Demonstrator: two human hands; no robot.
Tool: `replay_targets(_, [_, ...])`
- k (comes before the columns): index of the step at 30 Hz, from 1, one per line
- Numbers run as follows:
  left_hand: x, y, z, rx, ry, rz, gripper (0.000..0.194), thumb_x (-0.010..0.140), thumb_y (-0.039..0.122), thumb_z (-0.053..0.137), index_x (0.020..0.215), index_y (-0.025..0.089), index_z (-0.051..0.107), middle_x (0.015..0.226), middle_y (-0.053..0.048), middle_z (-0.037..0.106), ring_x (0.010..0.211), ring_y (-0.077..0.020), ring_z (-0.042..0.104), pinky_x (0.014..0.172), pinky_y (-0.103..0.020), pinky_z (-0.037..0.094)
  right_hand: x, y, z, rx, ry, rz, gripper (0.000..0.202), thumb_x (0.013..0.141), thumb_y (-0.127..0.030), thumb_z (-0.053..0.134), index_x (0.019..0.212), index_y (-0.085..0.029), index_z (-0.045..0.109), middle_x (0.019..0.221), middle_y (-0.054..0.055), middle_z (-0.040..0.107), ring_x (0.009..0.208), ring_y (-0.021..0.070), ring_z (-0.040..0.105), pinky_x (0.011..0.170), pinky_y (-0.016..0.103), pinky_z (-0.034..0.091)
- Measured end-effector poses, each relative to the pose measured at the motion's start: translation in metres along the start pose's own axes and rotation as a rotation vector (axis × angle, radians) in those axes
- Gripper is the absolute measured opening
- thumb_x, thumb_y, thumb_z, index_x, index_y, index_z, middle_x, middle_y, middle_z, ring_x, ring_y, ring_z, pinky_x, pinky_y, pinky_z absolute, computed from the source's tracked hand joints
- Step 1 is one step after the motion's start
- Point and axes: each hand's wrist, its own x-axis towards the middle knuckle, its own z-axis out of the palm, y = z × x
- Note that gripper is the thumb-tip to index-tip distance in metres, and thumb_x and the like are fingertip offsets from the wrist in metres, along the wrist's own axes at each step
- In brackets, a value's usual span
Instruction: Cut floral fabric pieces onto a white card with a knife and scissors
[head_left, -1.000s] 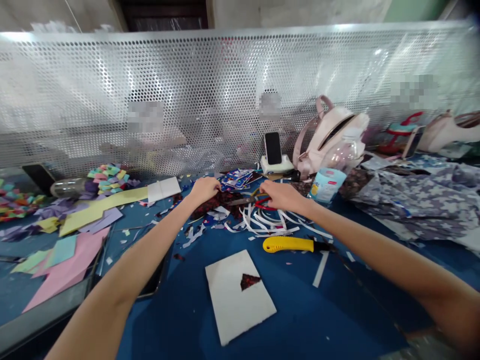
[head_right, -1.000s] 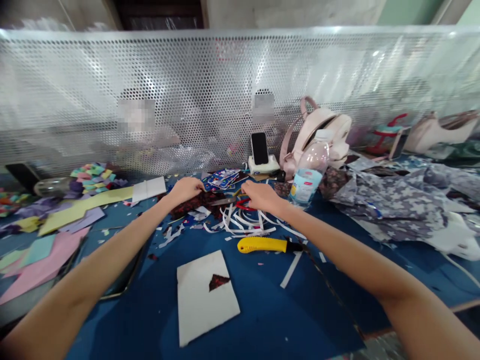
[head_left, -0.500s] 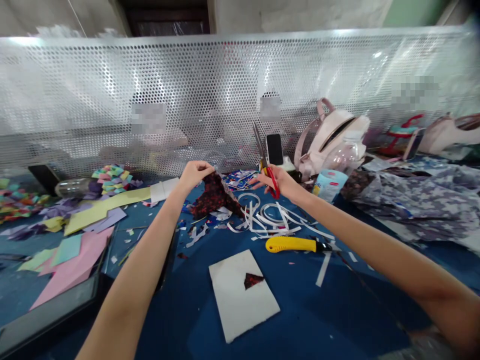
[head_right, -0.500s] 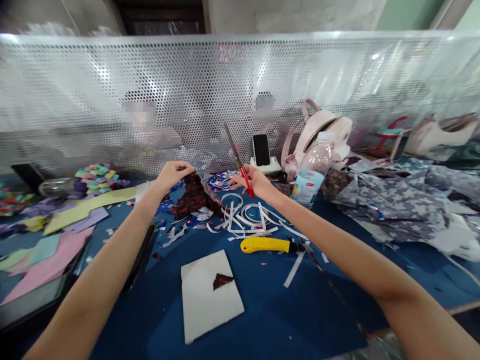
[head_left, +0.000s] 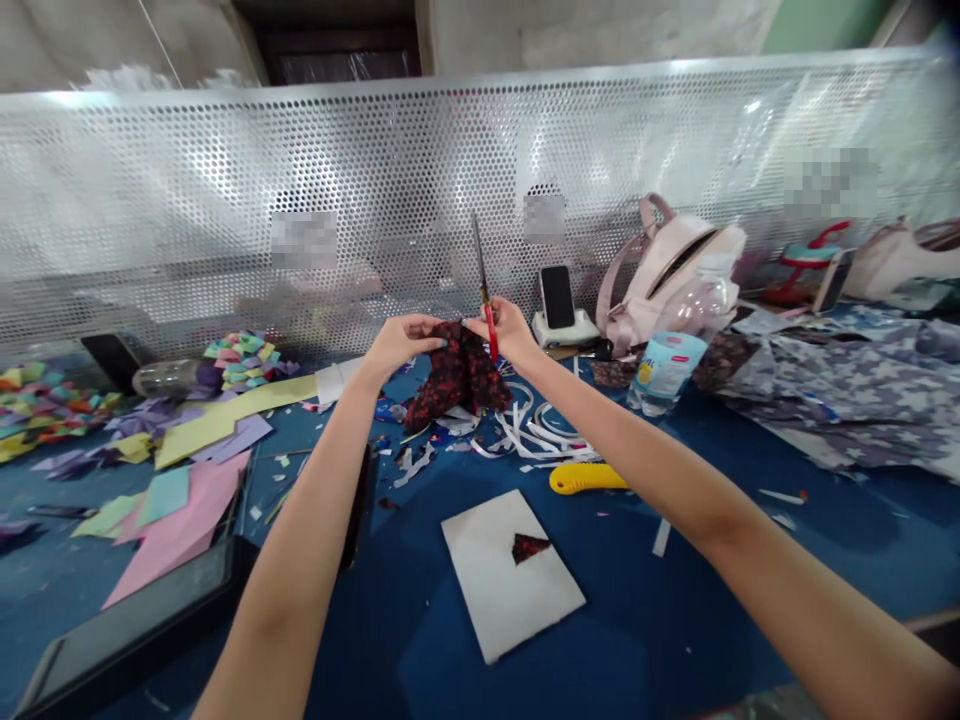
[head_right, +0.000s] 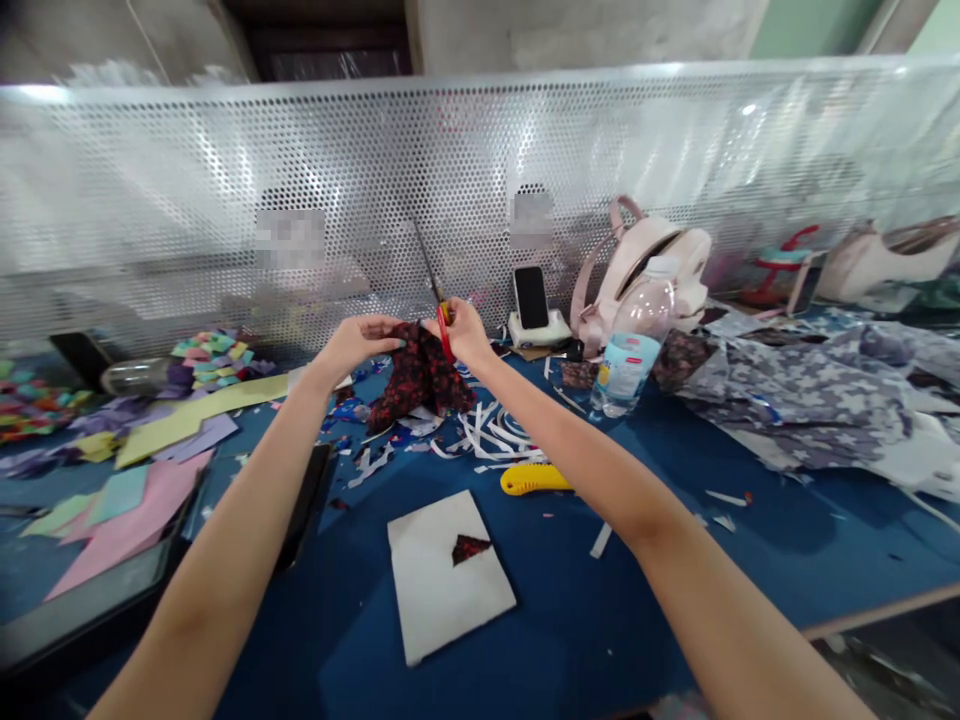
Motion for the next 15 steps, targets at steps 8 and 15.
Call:
replay_targets(8, [0.012, -0.001, 0.007, 0.018, 0.073, -0.011, 0.031, 0.096, 0.035, 0.061, 0.12, 0.015, 0.06, 0.118, -0.008, 0.063, 0.1, -0.0217, 0.065, 0.085, -0.041, 0.056, 0.002, -0.003, -0.026, 0.045, -0.124, -0.048, 0.037, 0.075, -0.039, 0.082, 0.08, -0.017, 0.052, 0.07, -0.003, 0.06, 0.065, 0.0122, 0.055, 0.062, 0.025, 0.047])
replay_targets(15, [0.016, -0.011, 0.001, 0.025, 0.307, -0.037, 0.033, 0.097, 0.036, 0.06, 0.122, 0.015, 0.058, 0.12, -0.009, 0.062, 0.101, -0.0217, 0.064, 0.085, -0.042, 0.056, -0.006, 0.021, -0.007, -0.038, -0.341, 0.047, 0.03, 0.097, -0.034, 0.06, 0.12, -0.015, 0.06, 0.116, 0.008, 0.064, 0.097, 0.0201, 0.066, 0.082, 0.039, 0.058])
